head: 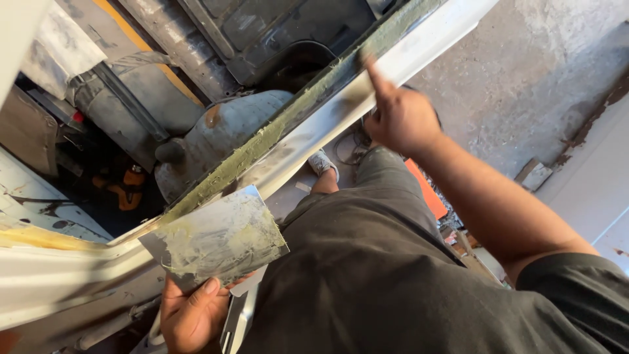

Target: The person applies a greenish body filler to the edge of a white car door using a metal spreader. They repeatedly scoop the compound from a small metal palette held in the left hand and smooth it onto the door's frame.

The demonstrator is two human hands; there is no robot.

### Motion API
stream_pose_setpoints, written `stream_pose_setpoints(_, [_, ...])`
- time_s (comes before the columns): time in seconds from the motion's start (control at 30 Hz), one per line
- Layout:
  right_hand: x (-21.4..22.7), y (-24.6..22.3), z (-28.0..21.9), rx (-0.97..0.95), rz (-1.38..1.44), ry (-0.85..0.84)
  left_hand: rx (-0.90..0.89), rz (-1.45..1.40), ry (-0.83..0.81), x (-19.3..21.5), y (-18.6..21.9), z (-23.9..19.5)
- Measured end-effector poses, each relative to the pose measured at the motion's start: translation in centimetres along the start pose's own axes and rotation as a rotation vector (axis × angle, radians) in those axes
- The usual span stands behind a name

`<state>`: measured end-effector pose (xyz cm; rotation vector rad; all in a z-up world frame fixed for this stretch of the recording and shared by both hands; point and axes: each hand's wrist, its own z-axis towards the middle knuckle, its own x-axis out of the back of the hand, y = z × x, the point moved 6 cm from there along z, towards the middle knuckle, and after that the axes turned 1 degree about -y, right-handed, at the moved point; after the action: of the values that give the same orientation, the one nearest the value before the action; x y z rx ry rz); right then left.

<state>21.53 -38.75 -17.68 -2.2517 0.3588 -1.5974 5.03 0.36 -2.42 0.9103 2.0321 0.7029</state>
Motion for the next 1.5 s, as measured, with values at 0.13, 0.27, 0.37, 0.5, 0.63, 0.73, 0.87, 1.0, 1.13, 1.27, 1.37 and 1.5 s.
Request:
stream_pose_setpoints(0.13, [-0.7, -0.7, -1.3, 0.241, 0.062, 0.072, 0.039, 0.043, 0.080, -0.4, 0.1, 0.0])
stream_pose_setpoints(0.27, [1.6, 2.1, -0.2, 0.088, 0.003, 0.261, 0.003, -0.003, 0.027, -0.5, 0.2, 0.1])
stream_pose_setpoints(0.37, [1.5, 2.7, 0.5, 0.000, -0.143, 0.226, 0.026, -0.023, -0.001, -0.4, 0.1, 0.3])
stream_pose_setpoints(0.5, [-0.8, -0.8, 0.1, 0.043, -0.078, 0.014, 0.063, 0.026, 0.021, -0.3, 0.0, 0.4])
stream_pose_setpoints(0.63, [-2.7, -3.0, -1.0, 0.160, -0.066, -0.141, 0.056, -0.032, 0.030, -0.5, -0.1, 0.2])
stream_pose_setpoints(0.73, [-2.8, 0.0, -0.9, 0.068, 0.129, 0.055, 0.037, -0.026, -0.016, 0.1, -0.1, 0.2])
stream_pose_setpoints(0.87, [-0.2, 0.3, 0.2, -0.022, 0.025, 0.150, 0.006, -0.047, -0.037, 0.6, -0.1, -0.1])
stream_pose_setpoints(1.0, [-0.8, -2.5, 0.0, 0.026, 0.049, 0.002, 0.014, -0.083, -0.046, 0.6, -0.2, -0.1])
stream_pose_setpoints(1.13, [-2.1, -5.2, -0.4, 0.005, 0.050, -0.101, 0.026, -0.064, -0.047, 1.3, -0.4, -0.3])
stream_pose_setpoints(1.27, [-3.9, -7.2, -1.1, 0.067, 0.073, -0.217, 0.015, -0.067, -0.026, 1.6, -0.2, -0.6])
stream_pose_setpoints(1.37, [-4.0, -7.9, -1.4, 0.184, 0.058, -0.219, 0.029, -0.079, -0.033, 2.1, -0.4, -0.7])
stream_pose_setpoints(1.5, [0.5, -6.2, -0.5, 0.056, -0.002, -0.169, 0.021, -0.046, -0.066, 2.5, 0.0, -0.9])
